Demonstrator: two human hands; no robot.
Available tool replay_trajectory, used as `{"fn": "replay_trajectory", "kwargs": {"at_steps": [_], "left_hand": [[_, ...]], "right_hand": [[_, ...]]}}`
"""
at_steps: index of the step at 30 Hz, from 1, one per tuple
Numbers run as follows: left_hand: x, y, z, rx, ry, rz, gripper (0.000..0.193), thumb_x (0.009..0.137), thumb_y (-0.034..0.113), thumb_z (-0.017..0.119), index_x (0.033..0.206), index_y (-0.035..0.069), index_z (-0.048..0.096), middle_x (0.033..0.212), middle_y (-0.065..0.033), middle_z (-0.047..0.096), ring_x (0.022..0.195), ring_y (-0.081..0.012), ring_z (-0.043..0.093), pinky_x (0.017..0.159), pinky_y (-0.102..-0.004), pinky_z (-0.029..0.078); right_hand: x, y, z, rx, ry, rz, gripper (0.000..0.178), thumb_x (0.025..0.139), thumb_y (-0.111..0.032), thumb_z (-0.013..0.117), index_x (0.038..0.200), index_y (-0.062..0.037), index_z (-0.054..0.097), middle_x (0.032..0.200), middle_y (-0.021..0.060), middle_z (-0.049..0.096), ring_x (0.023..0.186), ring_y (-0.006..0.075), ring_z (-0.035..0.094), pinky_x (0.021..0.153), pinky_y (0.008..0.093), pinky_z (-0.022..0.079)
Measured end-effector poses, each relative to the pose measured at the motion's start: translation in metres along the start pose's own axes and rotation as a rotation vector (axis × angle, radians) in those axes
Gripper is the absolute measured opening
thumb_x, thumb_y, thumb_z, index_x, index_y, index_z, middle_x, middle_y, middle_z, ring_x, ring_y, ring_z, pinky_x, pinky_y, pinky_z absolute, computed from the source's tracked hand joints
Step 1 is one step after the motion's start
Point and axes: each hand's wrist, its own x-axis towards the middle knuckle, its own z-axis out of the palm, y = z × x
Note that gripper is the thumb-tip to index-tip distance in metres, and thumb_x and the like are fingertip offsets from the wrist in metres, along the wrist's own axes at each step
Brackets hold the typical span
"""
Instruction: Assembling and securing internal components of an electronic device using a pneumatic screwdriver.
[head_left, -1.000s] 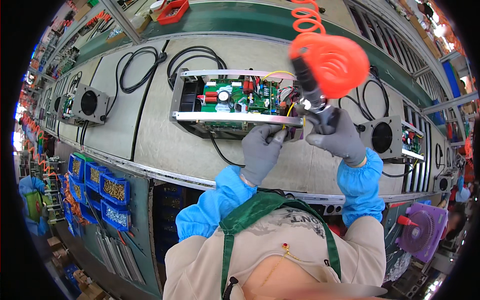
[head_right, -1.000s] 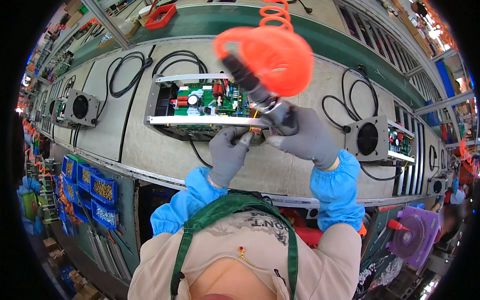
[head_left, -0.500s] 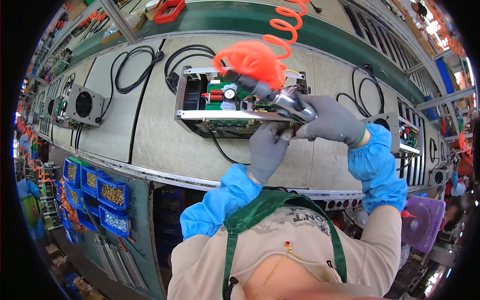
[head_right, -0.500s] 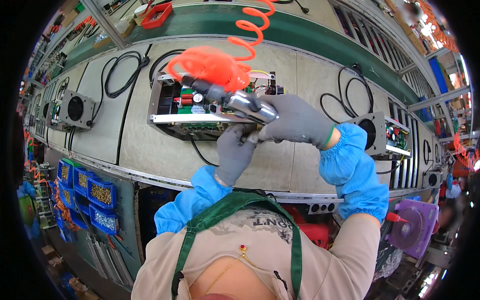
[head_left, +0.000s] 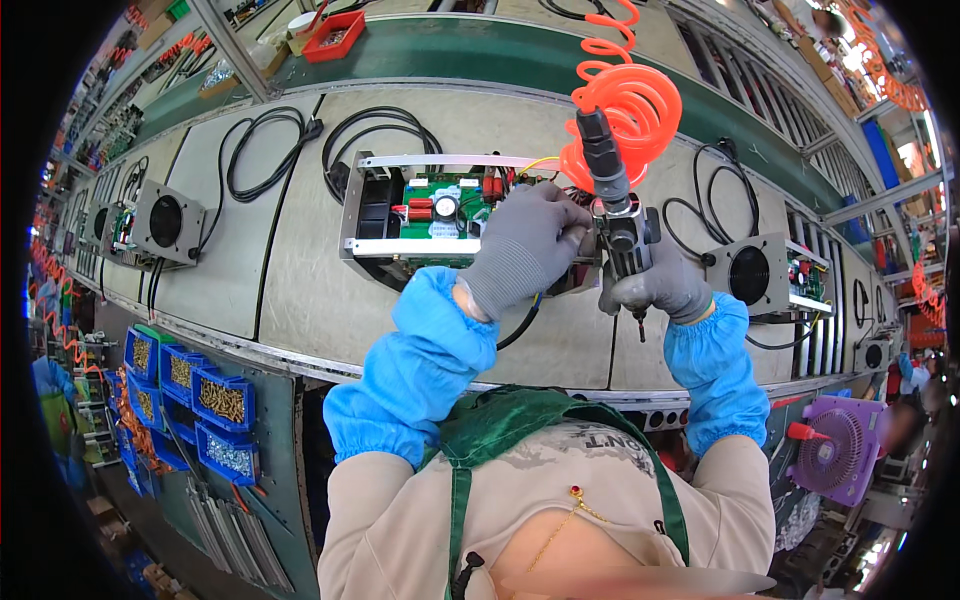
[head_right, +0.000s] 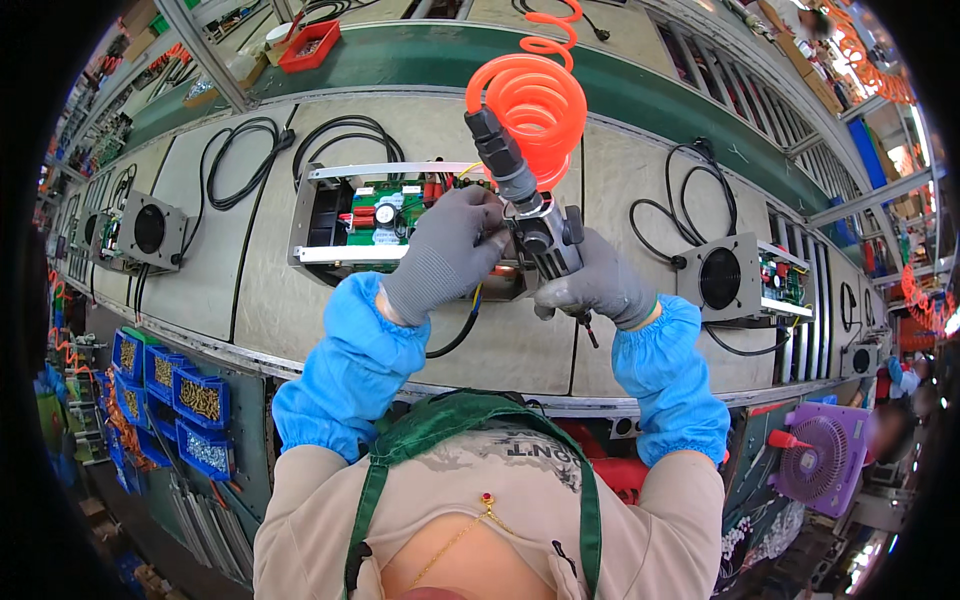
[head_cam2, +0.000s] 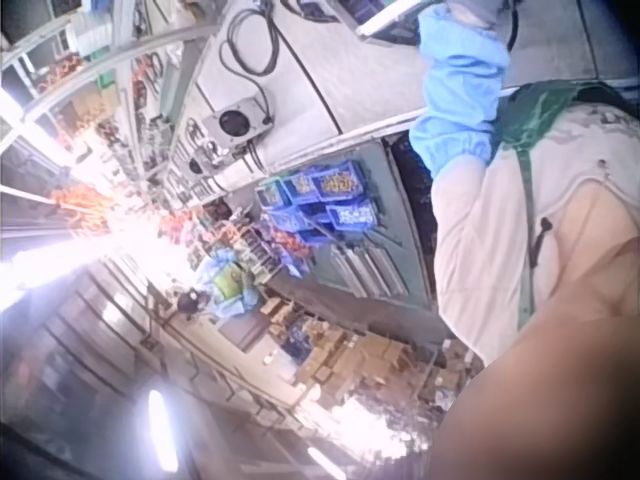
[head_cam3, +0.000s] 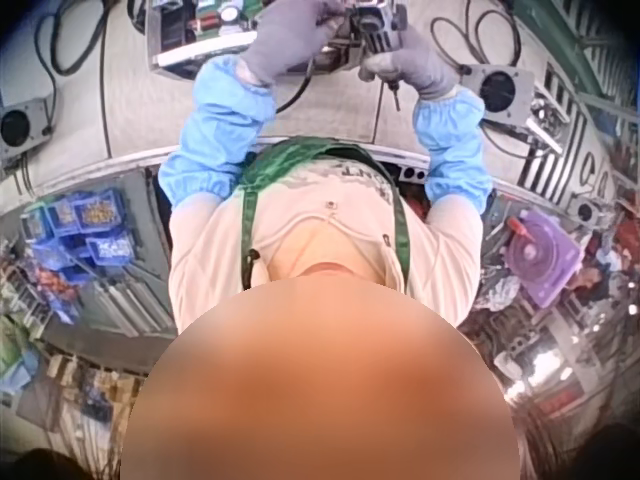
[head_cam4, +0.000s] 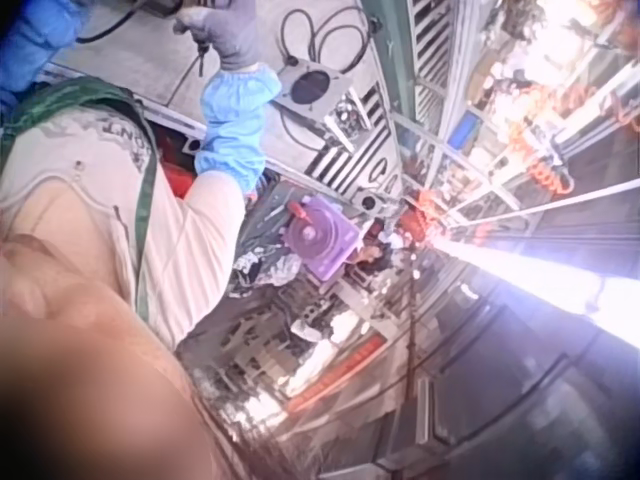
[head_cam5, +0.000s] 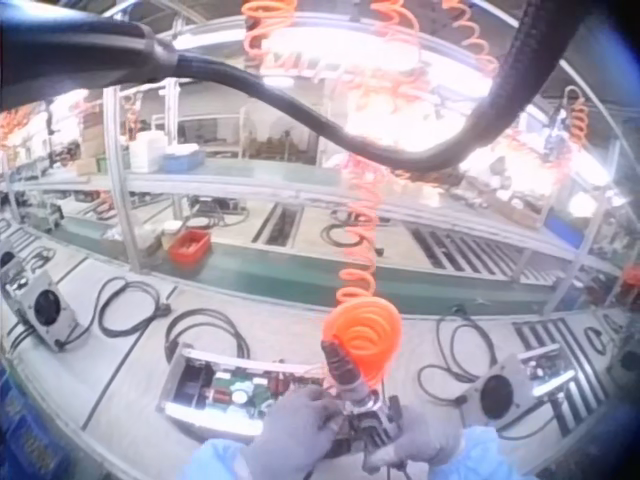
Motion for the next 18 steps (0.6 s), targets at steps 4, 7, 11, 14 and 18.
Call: {"fn": "replay_trajectory", "kwargs": {"at_steps": [4, 7, 11, 14, 18], "left_hand": [[0.004, -0.004, 0.001, -0.076, -0.038, 0.085, 0.013, 0.081, 0.018, 0.061, 0.090, 0.012, 0.069, 0.094, -0.0097, 0.061, 0.094, -0.0310, 0.056, 0.081, -0.0413, 0.048], [0.007, -0.004, 0.006, -0.111, 0.009, 0.125, 0.015, 0.083, 0.014, 0.061, 0.096, 0.008, 0.064, 0.092, -0.0116, 0.061, 0.090, -0.0324, 0.057, 0.078, -0.0417, 0.048], [0.006, -0.005, 0.007, -0.177, -0.050, 0.078, 0.020, 0.085, 0.009, 0.062, 0.104, 0.004, 0.059, 0.086, -0.0119, 0.065, 0.080, -0.0294, 0.063, 0.071, -0.0375, 0.051], [0.005, -0.007, 0.005, -0.309, -0.021, 0.076, 0.020, 0.084, 0.008, 0.063, 0.104, 0.004, 0.061, 0.086, -0.0114, 0.067, 0.077, -0.0247, 0.066, 0.069, -0.0318, 0.052], [0.006, -0.010, 0.000, -0.307, -0.101, 0.072, 0.019, 0.084, 0.006, 0.064, 0.103, 0.004, 0.064, 0.090, -0.0120, 0.068, 0.081, -0.0226, 0.067, 0.072, -0.0289, 0.052]], "right_hand": [[-0.007, -0.008, -0.001, -0.028, 0.039, 0.048, 0.054, 0.059, -0.009, 0.073, 0.109, -0.0006, 0.055, 0.071, 0.0067, 0.061, 0.057, 0.0113, 0.056, 0.048, 0.0247, 0.042], [-0.015, -0.014, 0.003, -0.006, 0.123, 0.002, 0.055, 0.058, -0.002, 0.073, 0.110, -0.0010, 0.057, 0.081, 0.0055, 0.061, 0.060, 0.0093, 0.056, 0.052, 0.0239, 0.044], [-0.032, -0.021, -0.005, 0.140, 0.230, -0.275, 0.057, 0.057, 0.001, 0.069, 0.112, -0.0004, 0.056, 0.116, 0.0128, 0.057, 0.065, 0.0100, 0.060, 0.056, 0.0249, 0.049], [-0.042, -0.023, -0.012, 0.311, 0.263, -0.417, 0.061, 0.054, 0.001, 0.066, 0.114, -0.0002, 0.053, 0.125, 0.0259, 0.053, 0.066, 0.0155, 0.066, 0.056, 0.0261, 0.053], [-0.050, -0.023, -0.021, 0.328, 0.229, -0.602, 0.063, 0.056, -0.004, 0.068, 0.116, 0.0027, 0.052, 0.125, 0.0379, 0.047, 0.063, 0.0218, 0.068, 0.059, 0.0325, 0.058]]}}
